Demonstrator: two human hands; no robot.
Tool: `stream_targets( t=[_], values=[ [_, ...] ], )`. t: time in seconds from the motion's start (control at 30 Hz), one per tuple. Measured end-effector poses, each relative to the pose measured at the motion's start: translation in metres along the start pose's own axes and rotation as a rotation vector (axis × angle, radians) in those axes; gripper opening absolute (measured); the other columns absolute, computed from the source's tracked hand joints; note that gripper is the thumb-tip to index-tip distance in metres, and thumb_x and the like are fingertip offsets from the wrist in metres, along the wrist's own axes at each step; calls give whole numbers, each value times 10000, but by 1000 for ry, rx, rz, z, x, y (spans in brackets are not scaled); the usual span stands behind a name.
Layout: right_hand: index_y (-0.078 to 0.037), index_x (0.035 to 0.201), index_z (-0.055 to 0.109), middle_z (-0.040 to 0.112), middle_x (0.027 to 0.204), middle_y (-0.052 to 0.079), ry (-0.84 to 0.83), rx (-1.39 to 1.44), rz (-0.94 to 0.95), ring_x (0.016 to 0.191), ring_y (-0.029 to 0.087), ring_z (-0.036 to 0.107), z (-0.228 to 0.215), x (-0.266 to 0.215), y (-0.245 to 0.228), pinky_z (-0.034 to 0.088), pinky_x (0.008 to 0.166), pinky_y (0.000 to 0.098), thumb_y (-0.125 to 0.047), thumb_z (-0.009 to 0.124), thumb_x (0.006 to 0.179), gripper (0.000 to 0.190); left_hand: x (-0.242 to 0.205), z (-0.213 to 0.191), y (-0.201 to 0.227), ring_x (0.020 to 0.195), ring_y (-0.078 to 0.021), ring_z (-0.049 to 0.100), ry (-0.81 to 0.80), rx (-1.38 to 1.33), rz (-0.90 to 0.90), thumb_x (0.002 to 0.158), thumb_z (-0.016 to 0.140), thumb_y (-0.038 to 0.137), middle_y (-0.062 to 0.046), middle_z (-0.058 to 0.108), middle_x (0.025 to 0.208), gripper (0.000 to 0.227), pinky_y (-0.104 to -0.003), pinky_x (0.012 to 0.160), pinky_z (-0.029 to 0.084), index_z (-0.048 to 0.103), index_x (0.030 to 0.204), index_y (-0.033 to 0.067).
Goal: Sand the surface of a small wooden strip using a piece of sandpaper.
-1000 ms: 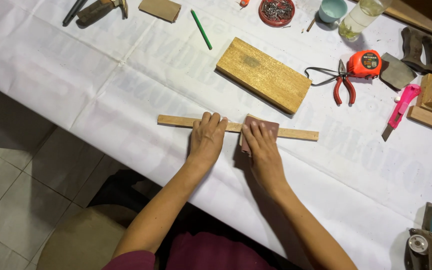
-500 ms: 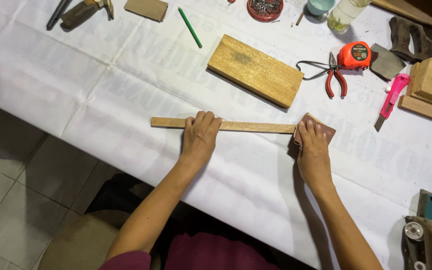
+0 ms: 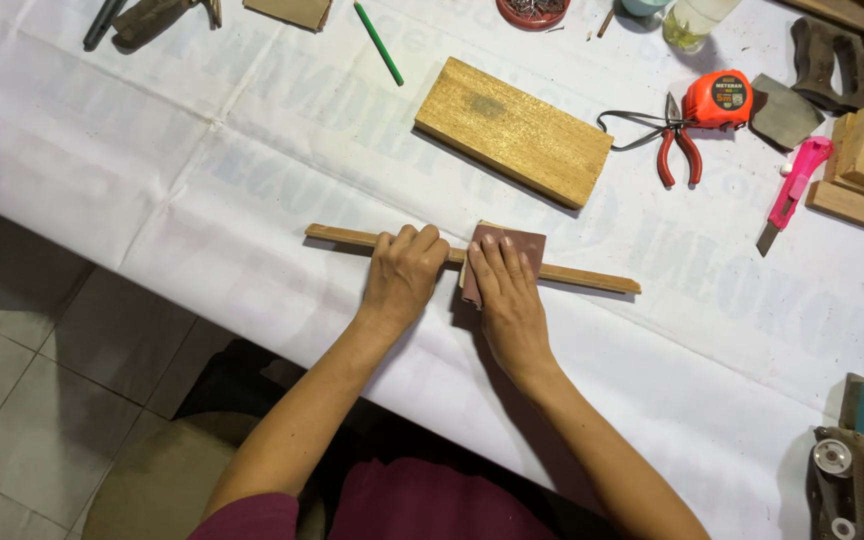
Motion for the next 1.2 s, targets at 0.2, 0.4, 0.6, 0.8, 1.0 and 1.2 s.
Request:
stream_targets(
  t=[0.2,0.4,0.6,0.8,1.0,1.2],
  values=[
    [-63,1537,431,414,1604,166,2,-93,67,1519,332,326,-35,-38,64,262,1248,524,97,591,882,692,-4,15,-7,656,-182,571,-25,70,-3,814,728,-48,-24,603,710,249,-353,582,416,592,645,74],
    [-85,1550,411,399,1624,150,-17,-162,170,1551,319,303,-49,-39,82,226,1282,501,123,566,889,709,-3,12,-8,730,-183,625,28,61,22,808,730,-24,-58,707,885,163,-342,613,456,657,696,68],
    [-41,1543,393,355,1617,204,18,54,42,1521,364,281,-6,-1,-7,199,1253,547,80,547,875,696,-6,6,-3,886,-231,679,-13,-5,39,797,721,-5,-54,769,992,109,-393,661,486,722,718,71],
    [-55,1542,408,378,1623,177,-58,29,75,1530,348,299,5,-19,6,254,1233,528,87,534,891,678,-12,13,-6,864,-217,647,-112,-74,-39,826,730,4,-32,725,838,90,-393,671,468,745,756,58],
    [-52,1526,436,395,1613,170,-28,-59,129,1522,341,320,-39,-57,79,243,1260,528,127,495,892,661,-4,17,-13,815,-182,633,-154,-72,-95,886,745,20,-12,719,809,178,-369,620,438,724,714,59],
    [-68,1531,423,382,1612,178,29,25,181,1523,358,301,-59,-43,75,217,1256,530,137,559,866,709,-7,19,-13,831,-184,631,-80,-95,-71,846,748,33,-11,701,823,125,-378,650,440,729,730,78]
  ],
)
Point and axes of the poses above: each hand's wrist, its own x-axis towards the middle knuckle, its own z-axis out of the palm, y = z × x, the point moved 6 cm from there along x, towards the middle knuckle
